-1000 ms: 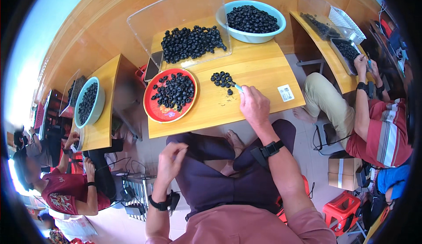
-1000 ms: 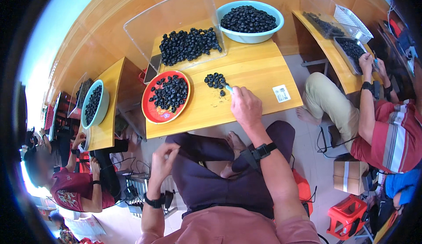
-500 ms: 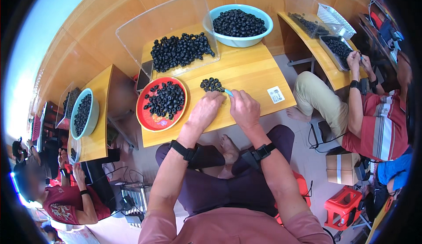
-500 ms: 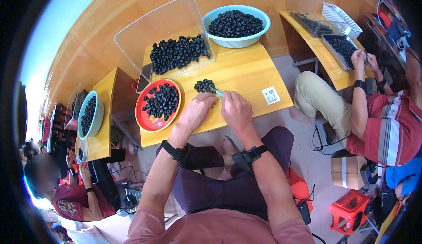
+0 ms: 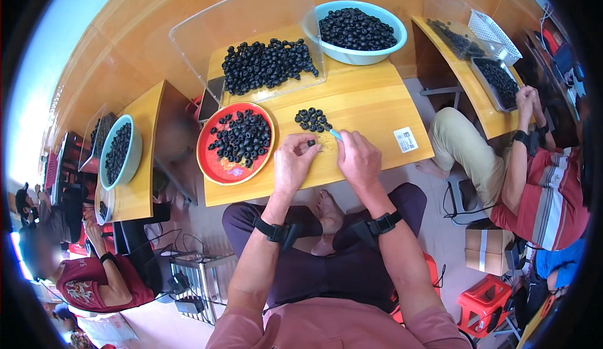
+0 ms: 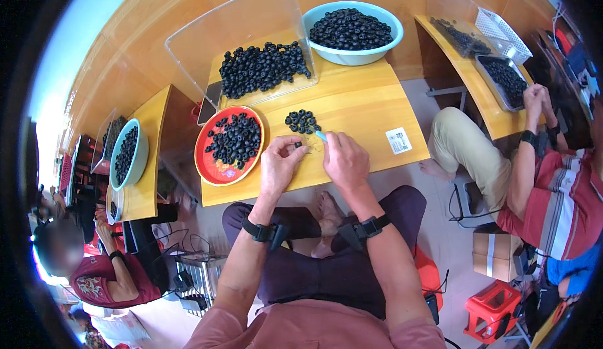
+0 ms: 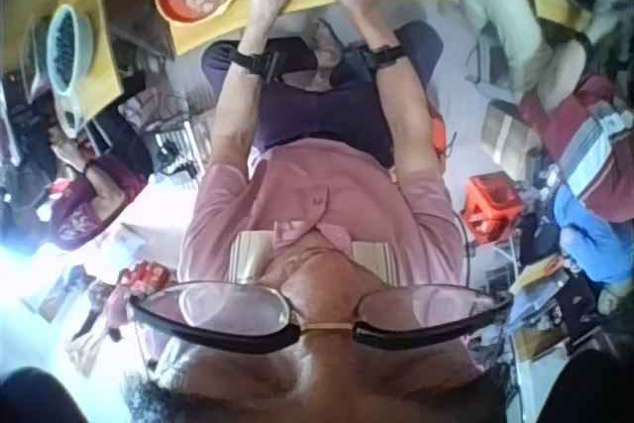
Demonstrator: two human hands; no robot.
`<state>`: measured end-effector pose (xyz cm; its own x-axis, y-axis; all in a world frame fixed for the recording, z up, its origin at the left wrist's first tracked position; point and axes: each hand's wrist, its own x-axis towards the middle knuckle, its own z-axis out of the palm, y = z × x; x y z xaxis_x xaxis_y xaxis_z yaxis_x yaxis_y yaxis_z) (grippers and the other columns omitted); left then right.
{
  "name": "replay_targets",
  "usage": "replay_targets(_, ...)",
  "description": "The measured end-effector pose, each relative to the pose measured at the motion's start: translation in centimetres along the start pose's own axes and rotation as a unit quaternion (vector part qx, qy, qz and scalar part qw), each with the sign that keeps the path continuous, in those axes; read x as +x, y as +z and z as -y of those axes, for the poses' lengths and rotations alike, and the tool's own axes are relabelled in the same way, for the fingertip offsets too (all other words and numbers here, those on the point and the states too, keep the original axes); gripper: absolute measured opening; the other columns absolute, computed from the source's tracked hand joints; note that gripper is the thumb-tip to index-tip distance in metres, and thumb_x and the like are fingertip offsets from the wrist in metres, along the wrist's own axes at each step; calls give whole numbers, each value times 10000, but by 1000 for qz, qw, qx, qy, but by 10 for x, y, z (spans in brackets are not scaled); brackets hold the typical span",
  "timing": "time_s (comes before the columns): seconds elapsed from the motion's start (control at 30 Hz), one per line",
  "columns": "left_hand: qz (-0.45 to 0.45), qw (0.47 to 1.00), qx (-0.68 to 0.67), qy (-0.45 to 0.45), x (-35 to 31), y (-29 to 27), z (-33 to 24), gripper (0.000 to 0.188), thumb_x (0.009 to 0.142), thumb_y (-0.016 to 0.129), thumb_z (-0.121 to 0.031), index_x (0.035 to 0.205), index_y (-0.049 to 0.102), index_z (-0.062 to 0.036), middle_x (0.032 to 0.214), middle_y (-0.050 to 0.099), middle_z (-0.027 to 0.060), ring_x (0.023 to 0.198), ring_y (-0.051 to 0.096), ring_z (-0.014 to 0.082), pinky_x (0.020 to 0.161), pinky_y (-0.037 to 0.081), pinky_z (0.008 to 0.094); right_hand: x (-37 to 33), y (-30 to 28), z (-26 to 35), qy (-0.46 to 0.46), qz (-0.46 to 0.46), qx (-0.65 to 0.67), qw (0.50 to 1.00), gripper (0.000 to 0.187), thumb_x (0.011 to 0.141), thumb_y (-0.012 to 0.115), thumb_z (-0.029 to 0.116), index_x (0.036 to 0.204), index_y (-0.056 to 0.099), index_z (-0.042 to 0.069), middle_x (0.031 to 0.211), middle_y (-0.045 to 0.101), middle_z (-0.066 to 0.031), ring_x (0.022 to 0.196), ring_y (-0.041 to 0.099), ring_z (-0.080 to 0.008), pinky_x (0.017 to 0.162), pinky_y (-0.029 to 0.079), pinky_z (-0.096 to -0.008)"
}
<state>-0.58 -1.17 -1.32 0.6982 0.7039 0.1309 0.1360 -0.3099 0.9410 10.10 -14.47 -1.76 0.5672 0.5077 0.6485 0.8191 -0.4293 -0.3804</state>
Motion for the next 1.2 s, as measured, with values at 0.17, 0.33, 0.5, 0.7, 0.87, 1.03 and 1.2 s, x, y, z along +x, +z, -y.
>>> replay_targets(0.17,-42,995,-87,21,0,1,14,179,879,791,-47,1044,748,8,975,727,80,770,666,113,724,555,274,0,-1,-1,-10,23,-18,1000,112,904,696,128,996,653,81,788,588,-83,711,652,-286,601,527,-415)
replay_targets(0.33,2,999,-17,31,-1,-1,14,244,867,785,-12,1102,727,17,959,710,57,765,659,95,719,554,259,0,-2,-2,-20,36,1,999,131,896,714,125,1005,658,77,784,590,-90,704,652,-297,600,524,-421)
replay_targets(0.5,-16,997,-78,19,2,3,13,331,843,796,14,1160,703,-5,928,693,51,752,639,90,704,548,249,5,-3,3,3,36,39,999,119,892,721,97,1003,681,79,779,628,-105,705,659,-327,605,515,-442)
replay_targets(0.7,-30,997,-53,37,1,4,10,358,825,803,26,1166,696,-7,896,674,44,734,613,91,698,546,246,2,0,9,-33,58,38,997,130,883,728,104,1004,684,85,784,625,-94,706,660,-313,600,516,-431)
replay_targets(0.87,-35,998,-33,48,-1,5,5,372,819,797,35,1173,694,-10,875,661,38,729,608,91,695,544,249,0,-1,9,-69,69,36,995,140,873,736,111,1002,687,89,781,613,-81,698,657,-293,591,517,-414)
replay_targets(1.03,-46,997,-48,31,-1,3,6,382,814,787,52,1177,693,-19,879,667,39,733,614,94,692,544,253,0,-2,12,-82,72,32,993,137,873,722,121,992,671,77,767,602,-78,712,657,-275,604,533,-406)
replay_targets(1.2,-48,997,-36,40,-1,4,6,382,814,788,55,1176,693,-21,879,662,41,736,617,99,695,546,255,1,-4,13,-83,76,28,993,129,877,718,118,988,676,71,765,603,-78,712,657,-271,603,534,-402)
